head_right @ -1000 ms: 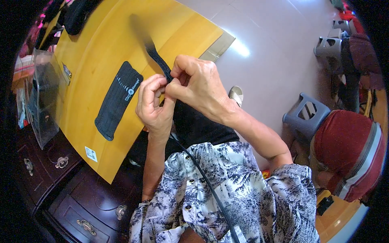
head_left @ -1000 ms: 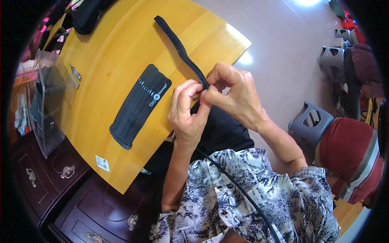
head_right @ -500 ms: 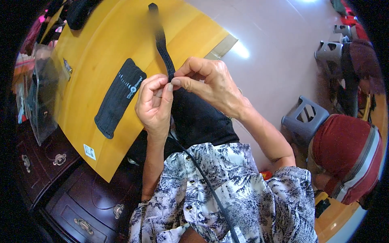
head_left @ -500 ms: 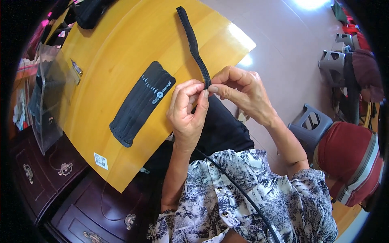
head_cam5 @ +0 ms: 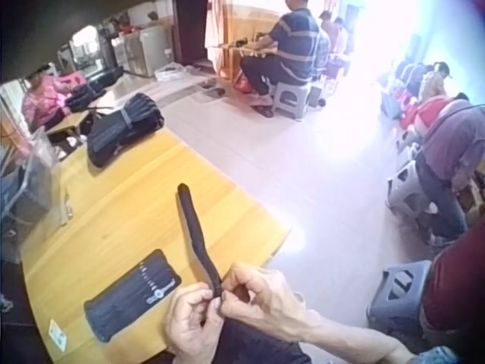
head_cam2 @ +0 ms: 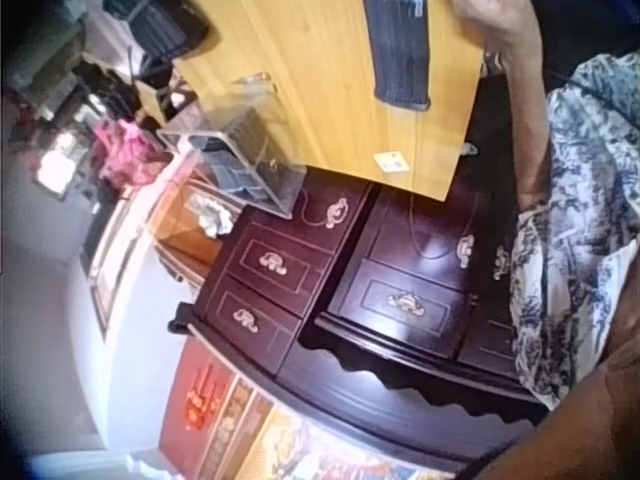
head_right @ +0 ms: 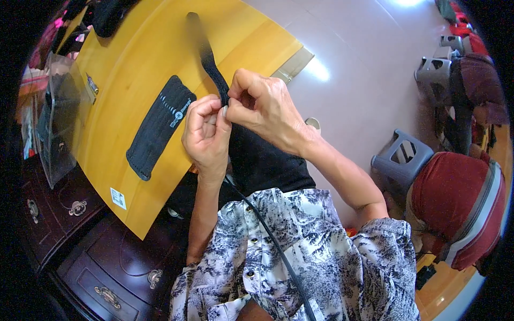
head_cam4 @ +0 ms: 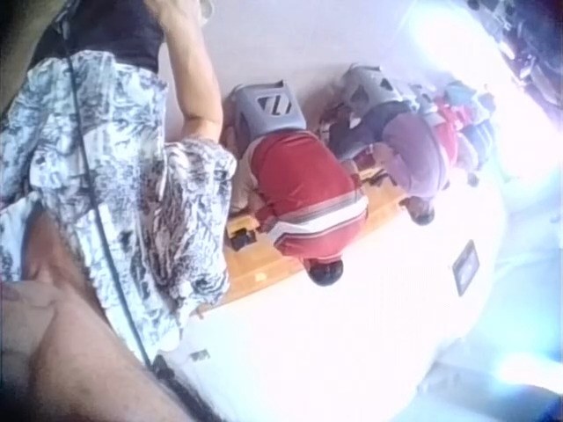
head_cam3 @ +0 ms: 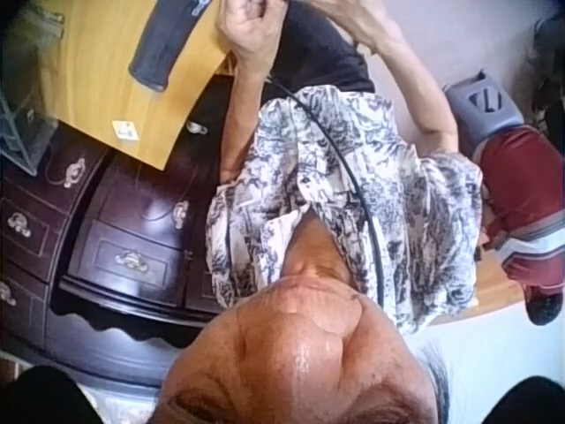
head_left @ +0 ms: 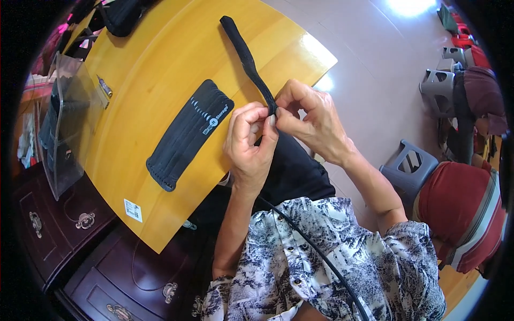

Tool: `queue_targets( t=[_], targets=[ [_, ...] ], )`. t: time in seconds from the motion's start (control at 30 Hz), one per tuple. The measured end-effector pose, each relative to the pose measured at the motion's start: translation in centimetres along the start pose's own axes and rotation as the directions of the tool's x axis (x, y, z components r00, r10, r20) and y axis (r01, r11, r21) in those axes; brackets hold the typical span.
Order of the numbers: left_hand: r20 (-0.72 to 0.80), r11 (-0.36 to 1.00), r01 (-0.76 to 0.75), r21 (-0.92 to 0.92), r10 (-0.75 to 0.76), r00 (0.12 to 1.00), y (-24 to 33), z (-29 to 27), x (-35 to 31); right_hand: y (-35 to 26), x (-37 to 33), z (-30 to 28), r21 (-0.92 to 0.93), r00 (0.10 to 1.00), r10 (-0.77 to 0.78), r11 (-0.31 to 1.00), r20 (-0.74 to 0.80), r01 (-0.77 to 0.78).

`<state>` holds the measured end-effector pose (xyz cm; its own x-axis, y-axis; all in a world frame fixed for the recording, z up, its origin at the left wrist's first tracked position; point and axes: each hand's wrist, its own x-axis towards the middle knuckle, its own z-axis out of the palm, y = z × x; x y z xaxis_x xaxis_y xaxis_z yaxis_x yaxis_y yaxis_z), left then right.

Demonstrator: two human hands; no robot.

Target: Sorting and bundling black elastic straps on a wooden table.

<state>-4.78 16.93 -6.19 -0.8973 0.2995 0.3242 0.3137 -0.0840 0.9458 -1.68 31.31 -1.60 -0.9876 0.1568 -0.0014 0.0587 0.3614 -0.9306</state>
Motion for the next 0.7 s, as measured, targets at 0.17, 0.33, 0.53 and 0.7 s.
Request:
queue_targets(
  t=[0.17, 0.33, 0.53, 0.7],
  targets=[
    [0.022, 0.939, 0.159, -0.306, -0.160, 0.987, 1.2, -0.2, 0.2, -0.4, 0.0, -0.8, 0.573, 0.981, 0.156, 0.797, 0.113, -0.192],
    [0.110, 0.867, 0.143, -0.477, -0.102, 0.989, 3.5, -0.8, 1.4, -3.1, -0.4, -1.4, 0.060, 0.968, -0.248, 0.967, -0.023, 0.249],
    [0.155, 0.740, 0.297, -0.604, -0.256, 0.954, 5.9, -1.1, 1.5, -3.5, 0.7, -1.8, 0.563, 0.985, 0.066, 0.814, 0.162, -0.147],
    [0.126, 0.611, 0.274, -0.743, -0.274, 0.953, 5.9, -1.5, 2.1, -3.7, 2.0, -0.9, 0.848, 0.915, 0.106, 0.346, 0.389, -0.401]
  ],
)
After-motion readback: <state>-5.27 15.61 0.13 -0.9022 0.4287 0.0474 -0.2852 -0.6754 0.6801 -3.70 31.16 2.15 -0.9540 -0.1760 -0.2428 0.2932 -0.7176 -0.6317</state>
